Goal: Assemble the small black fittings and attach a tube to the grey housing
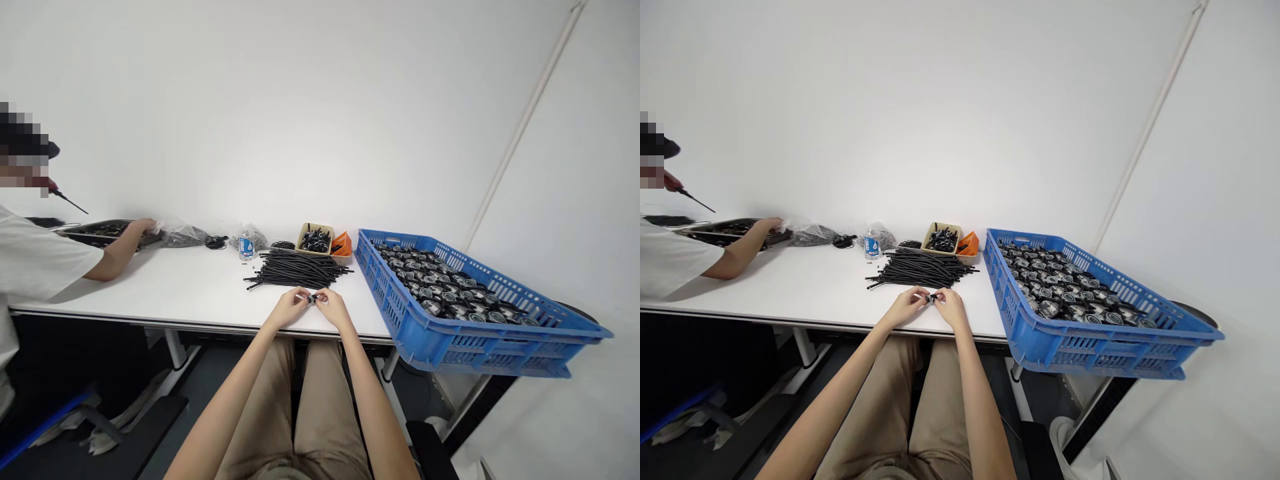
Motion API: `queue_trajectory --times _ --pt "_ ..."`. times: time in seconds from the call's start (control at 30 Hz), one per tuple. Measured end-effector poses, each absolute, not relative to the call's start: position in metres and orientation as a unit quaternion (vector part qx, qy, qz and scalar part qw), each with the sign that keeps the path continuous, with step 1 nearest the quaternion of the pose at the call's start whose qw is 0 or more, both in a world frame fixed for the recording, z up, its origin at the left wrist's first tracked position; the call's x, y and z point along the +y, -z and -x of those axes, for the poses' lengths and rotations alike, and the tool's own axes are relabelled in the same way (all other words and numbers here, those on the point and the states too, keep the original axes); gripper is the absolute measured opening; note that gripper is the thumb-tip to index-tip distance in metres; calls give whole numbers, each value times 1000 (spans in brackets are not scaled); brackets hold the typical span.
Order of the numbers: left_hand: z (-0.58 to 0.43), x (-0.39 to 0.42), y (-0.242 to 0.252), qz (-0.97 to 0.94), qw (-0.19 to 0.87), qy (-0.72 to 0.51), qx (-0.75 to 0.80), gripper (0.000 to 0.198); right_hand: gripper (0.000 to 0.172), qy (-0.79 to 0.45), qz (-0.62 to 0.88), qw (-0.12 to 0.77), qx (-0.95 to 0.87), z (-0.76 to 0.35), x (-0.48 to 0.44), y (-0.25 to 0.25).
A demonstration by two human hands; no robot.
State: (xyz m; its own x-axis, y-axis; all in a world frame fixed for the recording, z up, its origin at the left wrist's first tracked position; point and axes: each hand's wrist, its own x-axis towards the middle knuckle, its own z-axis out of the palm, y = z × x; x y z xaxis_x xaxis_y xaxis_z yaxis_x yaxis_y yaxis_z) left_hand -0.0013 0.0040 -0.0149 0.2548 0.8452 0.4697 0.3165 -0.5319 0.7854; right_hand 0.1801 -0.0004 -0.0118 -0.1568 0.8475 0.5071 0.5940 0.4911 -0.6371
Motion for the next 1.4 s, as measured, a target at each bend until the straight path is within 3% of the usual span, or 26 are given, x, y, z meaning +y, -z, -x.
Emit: queue_trajectory --times 0.5,1.4 --pt "2 2 12 -738 282 -466 400 27 12 -142 469 439 -753 -180 -2 11" --pt "3 5 16 -730 297 -463 407 29 24 -157 469 457 -739 -180 1 13"
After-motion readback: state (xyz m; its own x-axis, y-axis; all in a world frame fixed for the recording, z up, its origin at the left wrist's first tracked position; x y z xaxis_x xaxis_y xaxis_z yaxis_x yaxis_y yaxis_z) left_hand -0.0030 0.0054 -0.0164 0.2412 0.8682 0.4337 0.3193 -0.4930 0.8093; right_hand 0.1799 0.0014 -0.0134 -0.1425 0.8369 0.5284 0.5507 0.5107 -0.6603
